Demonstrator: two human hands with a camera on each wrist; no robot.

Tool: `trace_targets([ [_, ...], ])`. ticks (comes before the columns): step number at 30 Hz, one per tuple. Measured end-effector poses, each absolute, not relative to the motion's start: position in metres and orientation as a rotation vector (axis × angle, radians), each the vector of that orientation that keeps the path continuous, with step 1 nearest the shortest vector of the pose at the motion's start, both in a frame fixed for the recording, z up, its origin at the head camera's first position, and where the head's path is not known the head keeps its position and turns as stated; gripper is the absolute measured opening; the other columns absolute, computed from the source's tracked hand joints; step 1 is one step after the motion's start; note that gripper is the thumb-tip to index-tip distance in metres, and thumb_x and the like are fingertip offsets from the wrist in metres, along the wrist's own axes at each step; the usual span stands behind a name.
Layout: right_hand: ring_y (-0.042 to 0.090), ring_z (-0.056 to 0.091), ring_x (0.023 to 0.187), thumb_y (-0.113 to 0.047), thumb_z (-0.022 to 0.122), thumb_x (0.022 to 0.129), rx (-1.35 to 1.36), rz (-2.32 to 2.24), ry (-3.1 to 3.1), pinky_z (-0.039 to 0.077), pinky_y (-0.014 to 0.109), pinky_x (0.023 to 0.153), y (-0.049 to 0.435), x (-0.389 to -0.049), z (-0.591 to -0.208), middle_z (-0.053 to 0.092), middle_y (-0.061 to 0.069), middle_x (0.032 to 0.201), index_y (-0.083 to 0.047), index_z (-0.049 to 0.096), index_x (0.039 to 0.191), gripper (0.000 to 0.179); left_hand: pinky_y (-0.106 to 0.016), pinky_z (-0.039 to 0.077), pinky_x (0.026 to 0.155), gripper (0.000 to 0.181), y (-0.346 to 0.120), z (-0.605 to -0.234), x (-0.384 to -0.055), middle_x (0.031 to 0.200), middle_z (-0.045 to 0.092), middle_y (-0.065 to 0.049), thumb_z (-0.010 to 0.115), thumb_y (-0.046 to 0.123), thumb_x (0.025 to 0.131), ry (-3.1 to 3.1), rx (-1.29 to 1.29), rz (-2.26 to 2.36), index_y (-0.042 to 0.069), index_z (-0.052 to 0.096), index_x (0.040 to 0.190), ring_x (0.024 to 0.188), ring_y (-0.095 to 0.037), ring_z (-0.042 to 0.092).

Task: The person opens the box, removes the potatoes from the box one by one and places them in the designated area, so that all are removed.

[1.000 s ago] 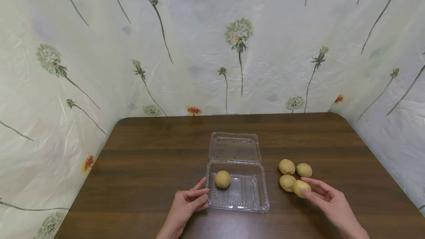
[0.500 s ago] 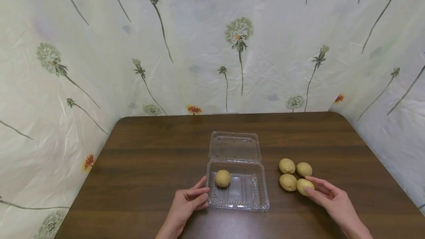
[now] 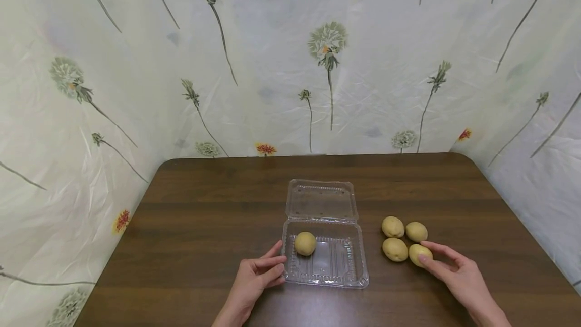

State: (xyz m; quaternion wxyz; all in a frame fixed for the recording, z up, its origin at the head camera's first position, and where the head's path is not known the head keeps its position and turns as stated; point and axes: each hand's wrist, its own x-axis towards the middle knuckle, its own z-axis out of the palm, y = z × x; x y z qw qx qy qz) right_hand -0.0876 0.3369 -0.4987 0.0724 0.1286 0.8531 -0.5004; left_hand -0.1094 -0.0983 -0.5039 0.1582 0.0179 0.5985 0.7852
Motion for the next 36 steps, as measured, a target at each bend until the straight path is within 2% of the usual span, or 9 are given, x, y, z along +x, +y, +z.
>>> trace_targets([
  [4,-0.011,0.056,0.097,-0.052,0.064,0.091,0.385,-1.455,2.616,0.050,0.017,0.075,0.338,-0.089,-0.499,0.049,0.010,0.141,-0.015,0.053,0.140,0.062,-0.030,0.059,0.079,0.031,-0.098,-0.503,-0.109,0.146,0.044,-0.014,0.068,-0.001,0.090,1.710,0.047,2.247,-0.017,0.062,0.116,0.123,-0.022,0.052],
  [10,-0.014,0.053,0.094,-0.053,0.064,0.090,0.390,-1.438,2.634,0.052,0.020,0.074,0.339,-0.090,-0.502,0.050,0.015,0.141,-0.013,0.054,0.139,0.064,-0.030,0.059,0.079,0.031,-0.098,-0.503,-0.109,0.146,0.044,-0.014,0.069,-0.001,0.089,1.708,0.040,2.248,-0.017,0.062,0.116,0.123,-0.021,0.052],
  [16,-0.013,0.054,0.094,-0.052,0.065,0.090,0.392,-1.457,2.647,0.053,0.019,0.074,0.340,-0.092,-0.502,0.061,-0.001,0.127,-0.013,0.055,0.138,0.064,-0.030,0.059,0.079,0.032,-0.098,-0.504,-0.109,0.146,0.044,-0.014,0.069,0.000,0.089,1.705,0.042,2.248,-0.017,0.062,0.115,0.123,-0.021,0.053],
  [22,-0.013,0.055,0.096,-0.047,0.065,0.092,0.371,-1.483,2.685,0.049,0.014,0.072,0.341,-0.093,-0.503,0.067,-0.005,0.117,-0.012,0.057,0.136,0.058,-0.030,0.059,0.079,0.033,-0.098,-0.504,-0.110,0.146,0.046,-0.013,0.070,0.000,0.089,1.708,0.028,2.241,-0.017,0.062,0.115,0.122,-0.020,0.053],
  [27,-0.013,0.056,0.095,-0.047,0.064,0.093,0.362,-1.476,2.708,0.048,0.012,0.072,0.342,-0.096,-0.504,0.067,-0.008,0.116,-0.012,0.057,0.136,0.057,-0.030,0.059,0.079,0.032,-0.098,-0.504,-0.110,0.146,0.046,-0.014,0.070,0.000,0.089,1.707,0.029,2.245,-0.017,0.062,0.115,0.123,-0.023,0.052],
  [32,-0.007,0.061,0.093,-0.047,0.065,0.091,0.385,-1.594,2.659,0.057,0.021,0.074,0.340,-0.098,-0.504,0.064,-0.016,0.112,-0.006,0.056,0.136,0.061,-0.031,0.059,0.080,0.034,-0.099,-0.505,-0.110,0.145,0.046,-0.014,0.071,0.002,0.088,1.715,0.045,2.244,-0.017,0.062,0.115,0.123,-0.022,0.053],
  [36,-0.005,0.062,0.093,-0.046,0.066,0.091,0.401,-1.660,2.617,0.058,0.023,0.075,0.341,-0.098,-0.505,0.064,-0.019,0.110,-0.003,0.055,0.135,0.062,-0.031,0.059,0.080,0.033,-0.099,-0.505,-0.110,0.145,0.047,-0.013,0.070,0.001,0.089,1.711,0.031,2.237,-0.017,0.062,0.115,0.122,-0.021,0.054],
])
